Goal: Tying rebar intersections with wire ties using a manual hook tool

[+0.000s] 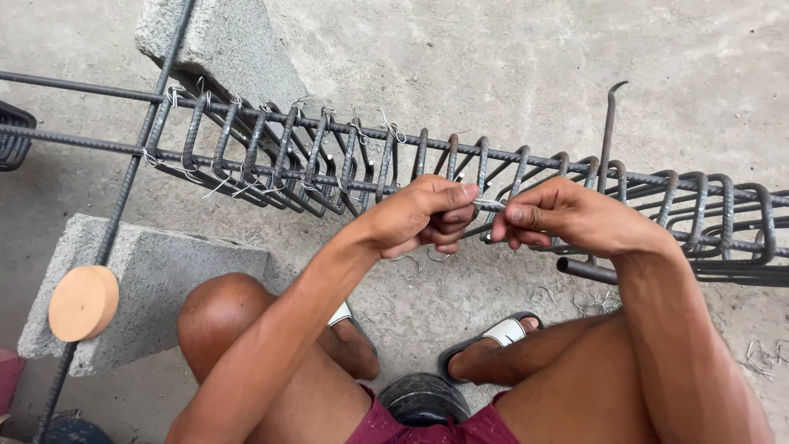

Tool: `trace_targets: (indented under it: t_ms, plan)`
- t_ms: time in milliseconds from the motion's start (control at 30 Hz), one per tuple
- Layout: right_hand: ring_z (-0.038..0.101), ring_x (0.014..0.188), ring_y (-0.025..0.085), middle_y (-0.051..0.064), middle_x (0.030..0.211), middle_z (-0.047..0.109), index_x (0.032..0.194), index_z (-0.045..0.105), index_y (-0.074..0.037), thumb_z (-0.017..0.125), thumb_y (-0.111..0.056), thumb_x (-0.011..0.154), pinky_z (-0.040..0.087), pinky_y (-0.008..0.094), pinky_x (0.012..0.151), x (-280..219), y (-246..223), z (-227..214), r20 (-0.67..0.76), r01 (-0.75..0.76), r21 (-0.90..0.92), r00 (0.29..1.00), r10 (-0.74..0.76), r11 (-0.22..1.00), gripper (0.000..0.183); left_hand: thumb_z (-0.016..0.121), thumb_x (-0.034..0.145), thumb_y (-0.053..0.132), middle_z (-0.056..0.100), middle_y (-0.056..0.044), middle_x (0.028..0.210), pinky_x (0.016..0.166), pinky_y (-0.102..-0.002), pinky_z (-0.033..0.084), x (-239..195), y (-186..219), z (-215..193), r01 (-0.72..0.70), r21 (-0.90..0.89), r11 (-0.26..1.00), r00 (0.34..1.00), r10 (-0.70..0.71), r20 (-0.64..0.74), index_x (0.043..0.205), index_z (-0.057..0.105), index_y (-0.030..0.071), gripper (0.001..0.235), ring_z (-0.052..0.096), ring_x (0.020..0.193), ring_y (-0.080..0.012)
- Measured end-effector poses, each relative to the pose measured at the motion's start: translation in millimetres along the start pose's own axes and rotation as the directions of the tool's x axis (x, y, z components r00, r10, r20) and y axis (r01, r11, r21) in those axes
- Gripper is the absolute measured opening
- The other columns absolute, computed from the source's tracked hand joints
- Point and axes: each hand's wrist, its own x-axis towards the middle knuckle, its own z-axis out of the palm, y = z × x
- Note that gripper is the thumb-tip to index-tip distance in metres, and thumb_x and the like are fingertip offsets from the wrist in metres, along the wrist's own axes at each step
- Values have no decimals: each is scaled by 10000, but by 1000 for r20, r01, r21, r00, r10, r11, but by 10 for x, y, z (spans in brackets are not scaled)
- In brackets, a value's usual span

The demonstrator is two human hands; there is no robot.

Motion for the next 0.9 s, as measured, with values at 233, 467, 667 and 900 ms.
trace_targets:
  t_ms: [233,467,667,900]
  plan:
    - [733,723,183,109,768,815,890,850,5,584,-271,973,619,338,729,0,4,51,15,-32,-60,999,33,998,392,511,1057,229,386,52,548,438,-251,293,-141,267,165,86,492,866,991,-22,-134,620,472,146,446,312,458,-75]
    - [693,827,168,77,859,770,928,783,-36,491,-322,1049,583,365,827,28,63,132,-94,187,15,978,-185,982,427,531,1010,291,408,62,534,424,-226,299,-65,128,97,-77,502,861,975,171,-143,618,483,178,411,348,448,-60]
    - [475,659,108,-17,645,545,796,703,-76,466,-289,1123,399,296,688,83,-240,227,-209,164,-292,950,-230,942,457,539,1034,351,378,74,557,539,-221,321,-92,224,152,-96,566,819,942,259,-215,640,493,197,426,322,475,-62]
    - [442,579,141,15,555,578,725,673,-102,485,-319,1115,387,295,621,120,-238,156,-169,103,-310,972,-162,945,484,537,1061,312,334,99,474,517,-205,282,-117,356,148,-32,684,729,959,214,-183,551,469,212,524,272,426,-53]
